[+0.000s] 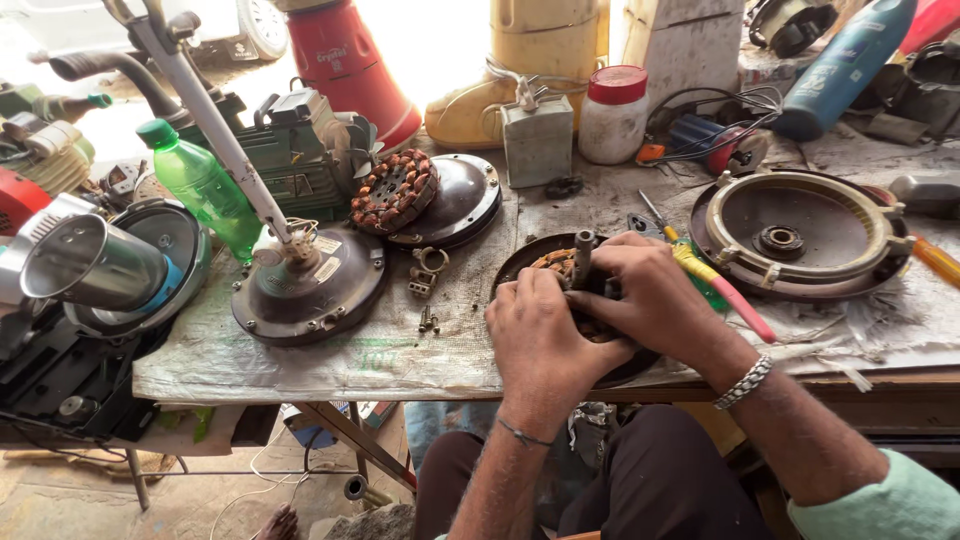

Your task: The person works on a disassembled electric motor rotor, using pliers to cut and remove copper wire segments from the coil windings. They repeatedly adjust the rotor and use the pliers to extract wire pieces, placing them aside on the workbench.

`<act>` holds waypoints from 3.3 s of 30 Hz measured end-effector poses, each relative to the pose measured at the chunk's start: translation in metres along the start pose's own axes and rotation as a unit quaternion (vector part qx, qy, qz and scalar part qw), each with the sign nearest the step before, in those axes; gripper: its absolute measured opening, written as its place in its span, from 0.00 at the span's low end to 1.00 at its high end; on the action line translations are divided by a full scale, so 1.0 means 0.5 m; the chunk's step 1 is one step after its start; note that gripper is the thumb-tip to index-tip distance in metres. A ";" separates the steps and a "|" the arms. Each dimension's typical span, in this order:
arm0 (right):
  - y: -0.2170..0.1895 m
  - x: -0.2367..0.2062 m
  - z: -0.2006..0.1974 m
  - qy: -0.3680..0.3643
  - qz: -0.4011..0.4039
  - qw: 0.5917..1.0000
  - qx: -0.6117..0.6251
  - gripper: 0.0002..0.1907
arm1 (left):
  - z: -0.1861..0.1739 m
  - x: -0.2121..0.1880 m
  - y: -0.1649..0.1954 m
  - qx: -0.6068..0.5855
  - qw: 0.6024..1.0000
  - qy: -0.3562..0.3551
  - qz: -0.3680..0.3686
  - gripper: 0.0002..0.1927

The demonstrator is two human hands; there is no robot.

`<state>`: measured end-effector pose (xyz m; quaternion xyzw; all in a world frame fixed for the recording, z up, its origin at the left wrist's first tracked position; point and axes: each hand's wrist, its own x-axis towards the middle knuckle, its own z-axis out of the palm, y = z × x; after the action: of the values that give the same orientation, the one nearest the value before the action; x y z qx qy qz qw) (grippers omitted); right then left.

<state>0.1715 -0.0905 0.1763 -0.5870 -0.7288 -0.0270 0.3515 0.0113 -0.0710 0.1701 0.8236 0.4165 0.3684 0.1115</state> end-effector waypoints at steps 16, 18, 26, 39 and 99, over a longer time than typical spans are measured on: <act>0.010 -0.014 -0.012 0.005 -0.025 1.000 0.004 0.14 | -0.004 -0.007 0.021 -0.041 0.999 0.008 0.018 0.37; 0.014 -0.016 -0.013 -0.025 0.008 1.000 0.018 0.14 | -0.003 -0.010 0.024 -0.042 0.999 0.007 0.015 0.36; 0.020 -0.022 -0.007 -0.013 -0.006 1.000 0.019 0.13 | 0.002 -0.014 0.021 -0.031 0.998 0.051 0.021 0.34; 0.011 -0.021 0.000 -0.005 -0.065 0.998 0.017 0.11 | 0.007 -0.014 0.005 -0.018 1.000 0.005 0.007 0.33; -0.071 0.006 -0.024 0.086 0.022 0.987 0.135 0.16 | 0.000 -0.050 -0.024 -0.011 0.999 0.009 0.031 0.52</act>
<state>0.1460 -0.1043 0.2005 -0.5456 -0.6795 0.0288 0.4898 -0.0056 -0.0826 0.1516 0.8314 0.3877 0.3838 0.1055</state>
